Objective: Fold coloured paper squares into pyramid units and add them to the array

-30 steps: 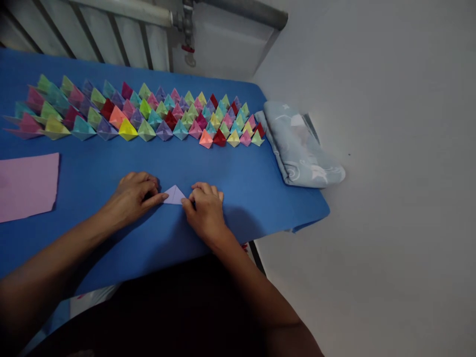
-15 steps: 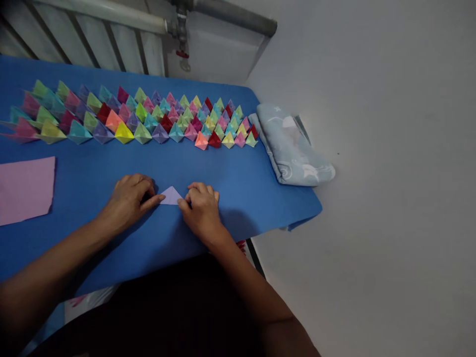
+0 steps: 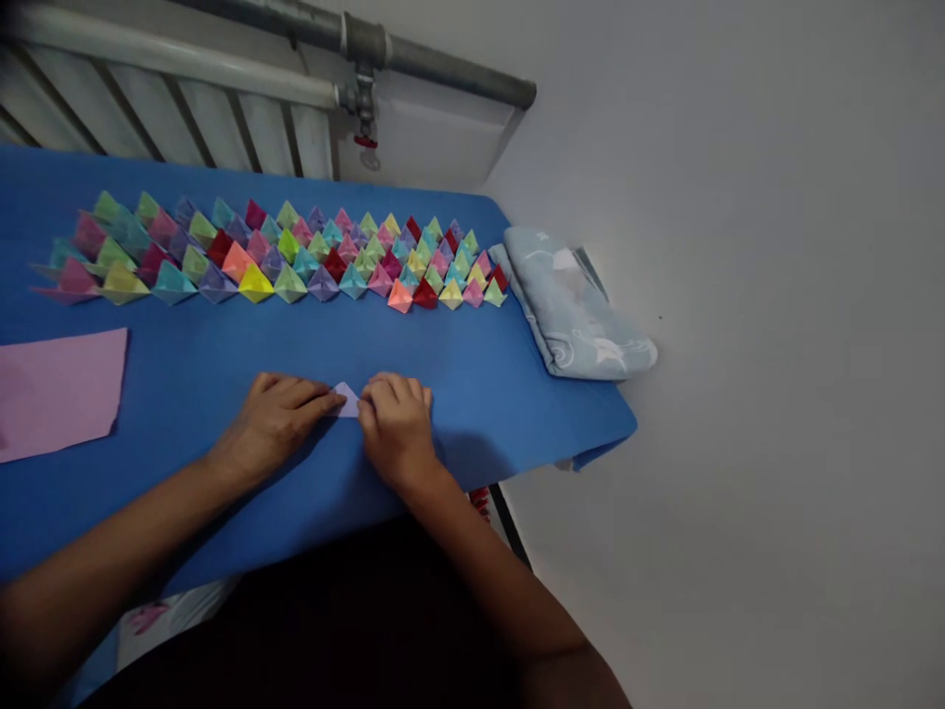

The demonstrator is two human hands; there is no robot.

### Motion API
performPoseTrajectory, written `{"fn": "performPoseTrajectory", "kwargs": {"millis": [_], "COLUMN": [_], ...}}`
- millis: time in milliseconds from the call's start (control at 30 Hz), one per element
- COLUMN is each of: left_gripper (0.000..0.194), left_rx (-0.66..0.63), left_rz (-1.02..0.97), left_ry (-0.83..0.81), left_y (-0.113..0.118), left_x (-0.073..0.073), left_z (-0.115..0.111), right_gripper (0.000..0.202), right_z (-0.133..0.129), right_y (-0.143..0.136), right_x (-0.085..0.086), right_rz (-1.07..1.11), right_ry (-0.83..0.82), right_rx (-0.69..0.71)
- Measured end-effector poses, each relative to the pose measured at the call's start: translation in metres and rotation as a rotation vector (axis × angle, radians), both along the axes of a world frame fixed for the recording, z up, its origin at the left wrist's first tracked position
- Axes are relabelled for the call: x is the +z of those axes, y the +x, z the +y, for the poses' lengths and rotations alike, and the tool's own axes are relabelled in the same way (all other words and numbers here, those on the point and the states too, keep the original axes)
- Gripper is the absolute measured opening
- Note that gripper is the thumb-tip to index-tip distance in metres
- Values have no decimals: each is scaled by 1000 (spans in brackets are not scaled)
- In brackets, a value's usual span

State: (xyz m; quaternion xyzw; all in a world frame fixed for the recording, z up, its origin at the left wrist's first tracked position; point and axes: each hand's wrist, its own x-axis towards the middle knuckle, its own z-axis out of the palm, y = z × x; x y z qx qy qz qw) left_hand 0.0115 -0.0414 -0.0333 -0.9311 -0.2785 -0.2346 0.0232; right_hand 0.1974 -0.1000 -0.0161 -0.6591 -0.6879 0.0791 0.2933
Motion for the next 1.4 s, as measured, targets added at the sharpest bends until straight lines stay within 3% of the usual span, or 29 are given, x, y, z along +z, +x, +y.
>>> {"fn": "performPoseTrajectory", "kwargs": {"millis": [167,567,800,1033,1400], "left_gripper": [30,25,29,36,39], "left_rx": [32,66,16,12,81], "left_rz": [22,-37,51,104,168], "left_ry": [-3,-56,69,50,57], "left_y": [1,-14,-29,-31,-27], "left_x": [3,-1,6,7,10], "left_z": [-2,-2,-11,-20,-29], "right_gripper": [26,25,25,24,23], "right_z": [3,15,15,17,27], "right_y": [-12,-14,-14,-16,-10], "right_x": [0,-8,-10,-9,-5], "right_rz": [28,-123,-138,-175,5], "right_ry": [-44,-91,-81,-104,-174], "right_rx": [201,201,199,188,161]}}
